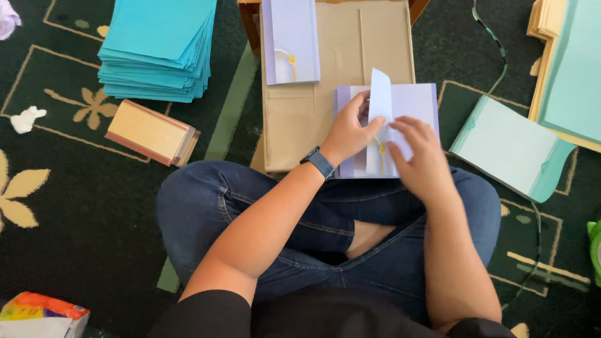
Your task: Folding paper inserts and organizing them into a neat stack on a cardboard surface.
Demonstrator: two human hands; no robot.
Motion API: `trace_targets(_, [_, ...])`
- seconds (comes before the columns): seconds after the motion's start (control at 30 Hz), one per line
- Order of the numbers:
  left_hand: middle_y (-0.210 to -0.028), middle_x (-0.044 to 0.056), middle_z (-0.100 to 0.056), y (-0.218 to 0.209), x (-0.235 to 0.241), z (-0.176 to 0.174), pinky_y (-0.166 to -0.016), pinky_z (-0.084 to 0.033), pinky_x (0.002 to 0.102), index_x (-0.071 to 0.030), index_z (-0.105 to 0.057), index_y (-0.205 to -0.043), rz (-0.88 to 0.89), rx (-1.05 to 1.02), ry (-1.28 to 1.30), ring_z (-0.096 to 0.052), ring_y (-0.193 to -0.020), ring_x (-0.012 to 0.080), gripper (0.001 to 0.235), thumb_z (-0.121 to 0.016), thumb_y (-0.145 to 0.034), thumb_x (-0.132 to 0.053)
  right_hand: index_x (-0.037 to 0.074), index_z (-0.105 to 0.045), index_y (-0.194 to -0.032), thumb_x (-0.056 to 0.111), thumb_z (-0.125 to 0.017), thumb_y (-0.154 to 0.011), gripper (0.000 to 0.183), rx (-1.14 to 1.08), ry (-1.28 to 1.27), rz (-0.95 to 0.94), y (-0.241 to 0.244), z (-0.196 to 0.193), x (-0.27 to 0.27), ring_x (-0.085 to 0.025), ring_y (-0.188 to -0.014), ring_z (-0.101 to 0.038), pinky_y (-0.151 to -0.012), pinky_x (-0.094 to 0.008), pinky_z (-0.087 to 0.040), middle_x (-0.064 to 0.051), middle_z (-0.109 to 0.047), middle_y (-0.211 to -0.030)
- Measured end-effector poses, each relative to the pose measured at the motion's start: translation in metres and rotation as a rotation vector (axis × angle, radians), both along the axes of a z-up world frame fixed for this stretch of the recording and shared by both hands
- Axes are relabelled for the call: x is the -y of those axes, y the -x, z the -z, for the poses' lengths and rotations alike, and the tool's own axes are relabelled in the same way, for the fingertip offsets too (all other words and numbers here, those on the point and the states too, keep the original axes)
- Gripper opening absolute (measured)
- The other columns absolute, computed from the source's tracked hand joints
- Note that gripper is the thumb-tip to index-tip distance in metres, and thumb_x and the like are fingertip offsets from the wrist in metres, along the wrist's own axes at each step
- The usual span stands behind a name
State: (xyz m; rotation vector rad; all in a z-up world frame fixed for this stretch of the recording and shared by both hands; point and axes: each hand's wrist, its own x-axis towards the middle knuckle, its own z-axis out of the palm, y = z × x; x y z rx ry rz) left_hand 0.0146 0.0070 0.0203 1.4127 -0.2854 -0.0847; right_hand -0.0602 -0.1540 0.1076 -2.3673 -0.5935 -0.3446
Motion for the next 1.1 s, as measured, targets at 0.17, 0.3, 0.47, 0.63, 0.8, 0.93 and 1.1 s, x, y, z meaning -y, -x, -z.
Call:
trace_targets(0.17, [-0.108, 0.011, -0.074, 0.002, 0.0, -0.004, -0.093, -0.059, 0.035, -0.007, -0.059, -0.131, -0.076, -0.009, 0.031, -0.073, -0.1, 0.0177, 0.046, -0.075, -0.094, -0.029, 0.0, -0.064, -0.131, 0.008, -0.068, -0.098, 0.034, -0.107, 0.086, 0.056, -0.006, 0.016, 0.002, -0.049, -0.111, -0.062, -0.092, -0.055, -0.053, -0.023, -0.063, -0.124])
trace_targets(0.3, [-0.116, 0.015, -0.071, 0.005, 0.005, -0.004, -0.097, -0.058, 0.037, -0.004, -0.053, -0.138, -0.16, -0.058, 0.106, -0.071, -0.107, 0.02, 0.047, -0.071, -0.098, -0.021, 0.002, -0.068, -0.127, 0.012, -0.066, -0.101, 0.028, -0.149, 0.101, 0.083, -0.006, 0.02, 0.01, -0.045, -0.113, -0.062, -0.092, -0.053, -0.053, -0.018, -0.063, -0.124])
trace_targets(0.47, [-0.147, 0.029, -0.046, 0.014, 0.001, -0.025, -0.117, -0.045, 0.054, -0.003, -0.039, -0.151, -0.428, 0.208, -0.355, -0.047, -0.139, 0.0462, 0.062, -0.062, -0.093, -0.009, 0.006, -0.072, -0.127, 0.012, -0.063, -0.102, 0.027, -0.157, 0.154, 0.061, -0.012, 0.038, 0.02, -0.041, -0.12, -0.06, -0.096, -0.049, -0.052, -0.013, -0.065, -0.128])
trace_targets(0.63, [-0.168, 0.026, -0.021, 0.03, 0.012, -0.011, -0.124, -0.033, 0.064, -0.015, -0.031, -0.161, -0.415, 0.539, -1.192, -0.028, -0.156, 0.046, 0.074, -0.067, -0.097, -0.021, 0.013, -0.071, -0.136, 0.004, -0.057, -0.095, 0.044, -0.133, 0.375, 0.032, -0.011, 0.044, 0.025, -0.04, -0.129, -0.056, -0.097, -0.05, -0.05, -0.01, -0.063, -0.137])
trace_targets(0.8, [-0.163, 0.021, -0.034, 0.03, 0.013, -0.009, -0.122, -0.019, 0.066, -0.01, -0.045, -0.154, -0.192, 0.387, -1.289, -0.027, -0.153, 0.0429, 0.054, -0.044, -0.104, -0.029, 0.008, -0.048, -0.157, 0.004, -0.044, -0.098, 0.059, -0.248, 0.496, 0.042, -0.017, 0.038, 0.016, -0.04, -0.151, -0.032, -0.114, -0.054, -0.032, -0.015, -0.043, -0.163])
trace_targets(0.93, [-0.165, 0.02, -0.029, 0.027, 0.016, 0.003, -0.121, -0.02, 0.066, -0.011, -0.042, -0.156, -0.197, 0.397, -1.294, -0.025, -0.154, 0.0422, 0.054, -0.043, -0.104, -0.026, 0.019, -0.031, -0.165, 0.011, -0.039, -0.101, 0.065, -0.324, 0.521, 0.072, -0.06, 0.067, 0.021, -0.035, -0.158, -0.018, -0.123, -0.059, -0.017, -0.006, -0.027, -0.172])
trace_targets(1.1, [-0.165, 0.015, -0.032, 0.019, 0.012, 0.01, -0.119, -0.023, 0.065, -0.011, -0.042, -0.155, -0.225, 0.396, -1.294, -0.027, -0.154, 0.0354, 0.055, -0.043, -0.102, -0.025, 0.012, -0.033, -0.165, 0.012, -0.038, -0.103, 0.062, -0.225, 0.554, 0.092, -0.078, 0.076, 0.016, -0.035, -0.157, -0.022, -0.124, -0.058, -0.017, -0.012, -0.028, -0.171])
